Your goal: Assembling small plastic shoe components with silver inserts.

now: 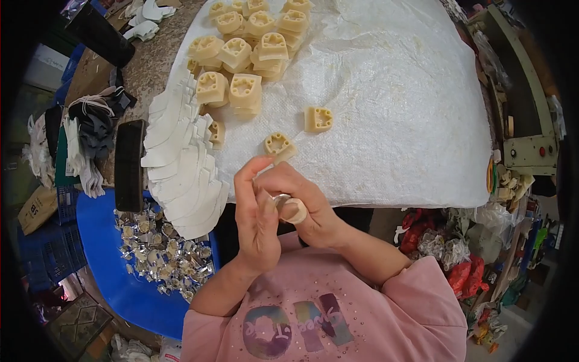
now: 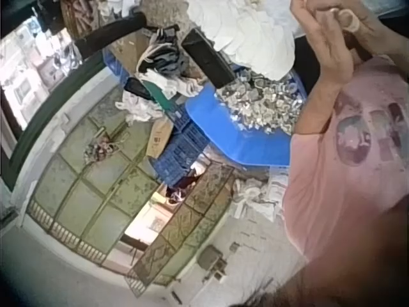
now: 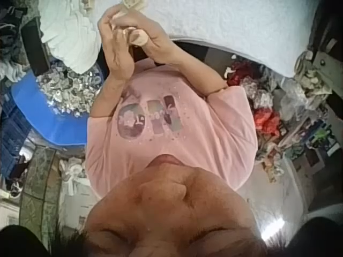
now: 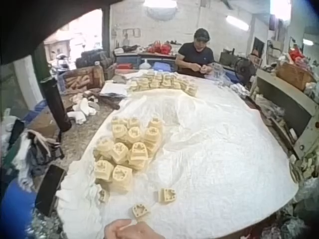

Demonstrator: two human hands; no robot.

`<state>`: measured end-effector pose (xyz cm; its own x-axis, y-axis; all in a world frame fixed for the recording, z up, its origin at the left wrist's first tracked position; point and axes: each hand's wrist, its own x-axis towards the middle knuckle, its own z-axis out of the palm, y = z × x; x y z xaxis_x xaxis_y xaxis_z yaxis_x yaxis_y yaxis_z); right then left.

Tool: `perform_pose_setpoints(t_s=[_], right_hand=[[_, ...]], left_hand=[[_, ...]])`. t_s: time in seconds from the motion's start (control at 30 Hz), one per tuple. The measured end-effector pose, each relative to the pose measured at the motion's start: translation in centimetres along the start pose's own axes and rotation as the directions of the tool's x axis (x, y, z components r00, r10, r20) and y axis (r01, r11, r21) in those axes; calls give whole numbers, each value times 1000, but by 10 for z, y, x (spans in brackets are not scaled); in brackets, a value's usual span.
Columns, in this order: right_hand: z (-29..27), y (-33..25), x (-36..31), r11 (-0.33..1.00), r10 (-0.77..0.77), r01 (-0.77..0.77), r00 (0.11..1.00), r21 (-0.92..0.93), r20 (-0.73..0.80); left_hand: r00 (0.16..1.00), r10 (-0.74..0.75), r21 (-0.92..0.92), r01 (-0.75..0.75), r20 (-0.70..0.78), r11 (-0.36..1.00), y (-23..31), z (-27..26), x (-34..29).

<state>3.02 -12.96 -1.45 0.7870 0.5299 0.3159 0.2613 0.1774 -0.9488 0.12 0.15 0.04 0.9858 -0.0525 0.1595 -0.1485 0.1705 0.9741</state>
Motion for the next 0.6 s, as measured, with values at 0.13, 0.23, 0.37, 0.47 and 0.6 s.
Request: perform_pose_setpoints(t_s=[0.13, 0.23, 0.37, 0.47, 0.6], right_hand=[[18, -4, -2, 962, 104, -32, 960, 270, -259], [14, -9, 1, 988, 20, 18, 972, 156, -236], [13, -7, 2, 990, -126, 109, 966, -87, -227], [10, -7, 4, 993, -70, 43, 968, -113, -243], [4, -17, 4, 968, 250, -241, 955, 74, -158]], left_hand=[[993, -101, -171, 89, -63, 981, 8, 11, 7], [986, -75, -150, 53, -146, 987, 9, 17, 5], [996, -7, -69, 1, -90, 998, 1, 14, 3], [998, -68, -185, 67, -3, 981, -2, 7, 6], [965, -214, -663, 261, 152, 702, -8, -11, 5]])
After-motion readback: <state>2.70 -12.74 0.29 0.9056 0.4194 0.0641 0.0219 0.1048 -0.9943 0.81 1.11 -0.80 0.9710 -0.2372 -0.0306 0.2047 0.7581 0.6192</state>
